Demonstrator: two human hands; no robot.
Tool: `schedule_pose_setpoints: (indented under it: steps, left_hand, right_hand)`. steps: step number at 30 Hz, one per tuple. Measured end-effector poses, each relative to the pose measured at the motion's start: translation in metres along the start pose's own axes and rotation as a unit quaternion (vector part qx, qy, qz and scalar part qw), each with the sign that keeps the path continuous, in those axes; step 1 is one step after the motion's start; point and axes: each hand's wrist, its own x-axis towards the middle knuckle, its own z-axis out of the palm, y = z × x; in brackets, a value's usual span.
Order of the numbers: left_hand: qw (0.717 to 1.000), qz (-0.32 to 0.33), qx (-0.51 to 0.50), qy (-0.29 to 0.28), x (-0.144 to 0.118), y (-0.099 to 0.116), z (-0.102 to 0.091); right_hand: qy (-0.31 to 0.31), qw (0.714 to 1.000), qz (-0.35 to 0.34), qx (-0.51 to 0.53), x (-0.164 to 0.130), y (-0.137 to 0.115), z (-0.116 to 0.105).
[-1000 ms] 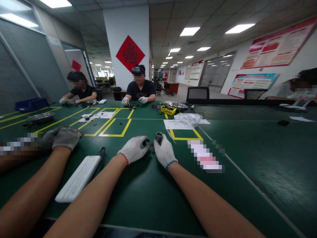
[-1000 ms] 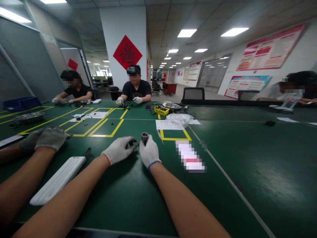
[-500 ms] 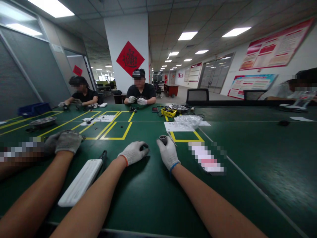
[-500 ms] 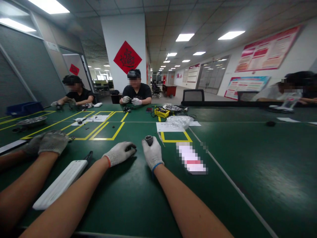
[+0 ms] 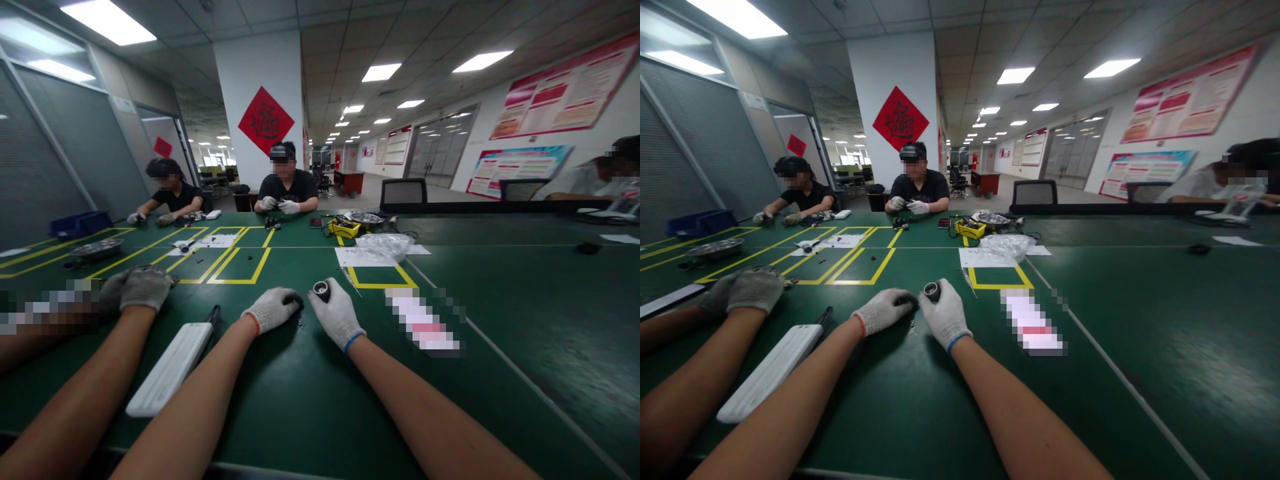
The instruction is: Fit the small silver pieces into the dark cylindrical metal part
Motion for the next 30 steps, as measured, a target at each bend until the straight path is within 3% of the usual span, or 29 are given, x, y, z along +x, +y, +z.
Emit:
schedule_pose_setpoints:
  steps: [6, 12, 20, 30]
  left_hand:
    - [0.998, 0.017, -0.041, -0.038, 0.004, -0.012, -0.001]
    - [0.994, 0.033, -0.08, -0.071, 0.006, -0.016, -0.003]
    - [0.993, 0.039, -0.092, -0.062, 0.003, -0.017, -0.006]
    - [0.992, 0.003, -0.116, -0.049, 0.004, -0.015, -0.006]
  right_hand:
    - [0.01, 1.0, 0.012, 0.026, 0.002, 0.004, -0.003]
    - [-0.025, 0.997, 0.055, 0.046, 0.003, 0.01, -0.001]
    - [-0.046, 0.996, 0.058, 0.058, 0.004, 0.012, 0.003]
    - [-0.057, 0.992, 0.061, 0.094, 0.008, 0.031, 0.009]
